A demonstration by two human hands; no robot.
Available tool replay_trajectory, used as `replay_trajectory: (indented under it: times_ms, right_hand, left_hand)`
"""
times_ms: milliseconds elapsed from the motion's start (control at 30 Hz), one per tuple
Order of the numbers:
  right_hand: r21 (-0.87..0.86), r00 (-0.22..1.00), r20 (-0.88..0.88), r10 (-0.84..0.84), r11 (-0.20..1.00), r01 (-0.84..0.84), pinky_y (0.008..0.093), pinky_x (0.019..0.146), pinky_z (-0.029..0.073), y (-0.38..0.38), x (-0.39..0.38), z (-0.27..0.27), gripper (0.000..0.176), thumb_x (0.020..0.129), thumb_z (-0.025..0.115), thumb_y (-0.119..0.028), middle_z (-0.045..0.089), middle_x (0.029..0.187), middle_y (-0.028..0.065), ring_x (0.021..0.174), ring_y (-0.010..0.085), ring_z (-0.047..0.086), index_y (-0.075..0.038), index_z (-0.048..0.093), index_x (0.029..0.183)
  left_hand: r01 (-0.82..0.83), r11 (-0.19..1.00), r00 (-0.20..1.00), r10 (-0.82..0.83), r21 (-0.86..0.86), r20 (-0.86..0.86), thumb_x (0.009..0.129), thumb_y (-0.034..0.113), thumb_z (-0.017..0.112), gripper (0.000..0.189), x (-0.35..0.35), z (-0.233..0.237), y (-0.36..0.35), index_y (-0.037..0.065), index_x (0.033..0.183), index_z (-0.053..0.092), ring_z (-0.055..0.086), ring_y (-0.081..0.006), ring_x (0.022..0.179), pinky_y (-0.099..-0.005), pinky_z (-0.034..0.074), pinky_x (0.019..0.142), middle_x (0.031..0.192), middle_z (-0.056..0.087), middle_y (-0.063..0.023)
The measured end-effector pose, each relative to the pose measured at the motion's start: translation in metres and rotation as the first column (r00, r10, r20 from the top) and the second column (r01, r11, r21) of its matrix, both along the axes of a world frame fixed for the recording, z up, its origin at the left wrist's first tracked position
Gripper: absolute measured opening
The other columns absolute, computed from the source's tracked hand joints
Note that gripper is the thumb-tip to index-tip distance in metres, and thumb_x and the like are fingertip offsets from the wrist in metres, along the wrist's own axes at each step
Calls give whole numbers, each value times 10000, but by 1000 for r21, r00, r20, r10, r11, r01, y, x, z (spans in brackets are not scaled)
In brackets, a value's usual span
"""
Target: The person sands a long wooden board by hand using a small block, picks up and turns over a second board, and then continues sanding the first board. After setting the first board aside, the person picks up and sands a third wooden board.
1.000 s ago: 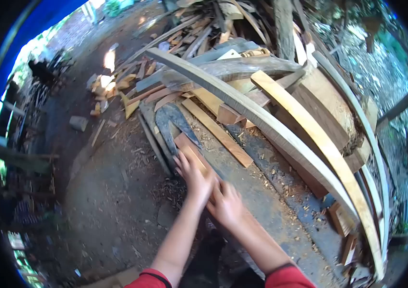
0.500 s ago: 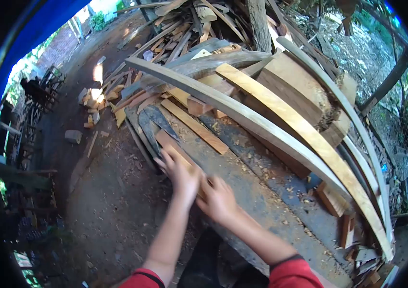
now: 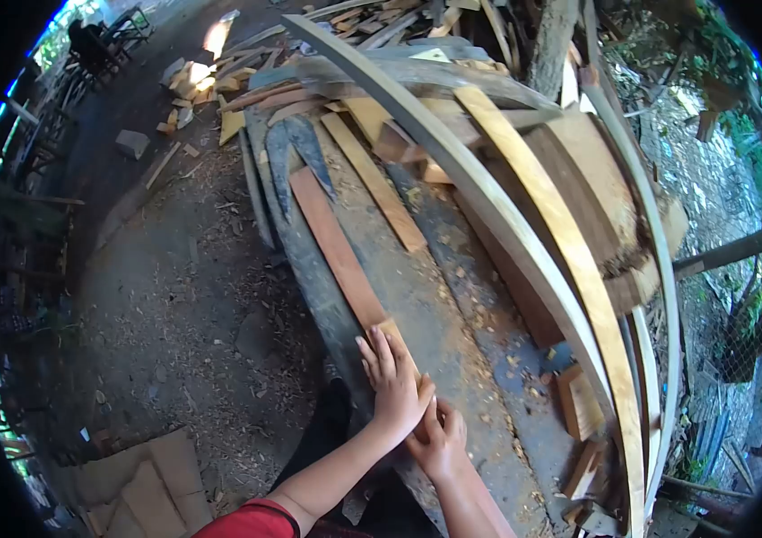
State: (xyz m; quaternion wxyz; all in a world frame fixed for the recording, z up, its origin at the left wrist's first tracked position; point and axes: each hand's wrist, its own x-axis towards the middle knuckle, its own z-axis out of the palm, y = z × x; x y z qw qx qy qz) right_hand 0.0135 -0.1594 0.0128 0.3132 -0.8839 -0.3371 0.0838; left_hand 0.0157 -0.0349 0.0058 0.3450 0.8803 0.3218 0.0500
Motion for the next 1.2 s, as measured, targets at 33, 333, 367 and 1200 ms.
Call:
replay_trajectory:
  times_ms: [33,333,367,1200]
  right_hand:
    - [7,1000,-6,5,1000,-5,425,763,471,31,13,1,635,581,762,-143,546,1084,181,912,344,555,16,555,1160]
    - [124,993,111,36,991,-50,428,794,476,385,162,-7,524,680,671,-199,545,1082,172,972,350,549,-36,556,1165]
    - [157,995,92,46,986,-60,425,799,476,410,173,-6,511,686,666,-204,545,1083,175,979,349,549,-33,558,1156]
    - [-58,1000,21,-8,998,9,404,769,473,-49,-20,-3,624,543,782,-169,527,1102,179,921,325,553,19,595,1109]
  left_hand:
    - [-5,1000,1000,5,7,-6,749,230,627,867,10,-2,29,-109,1374,132,-46,-550,1320,-648,153,1021,1458,-7,-316]
    - [-211,940,968,164,267,189,711,226,698,899,164,-16,387,-101,1374,188,41,-464,1358,-502,87,1113,1461,135,-272]
    - [-224,937,972,193,270,138,704,235,710,916,175,-3,411,-101,1375,184,40,-461,1359,-500,91,1114,1464,131,-267]
    - [35,998,991,-27,-59,133,761,224,605,807,-21,-5,-46,18,1424,195,5,-578,1307,-721,147,958,1465,66,-296]
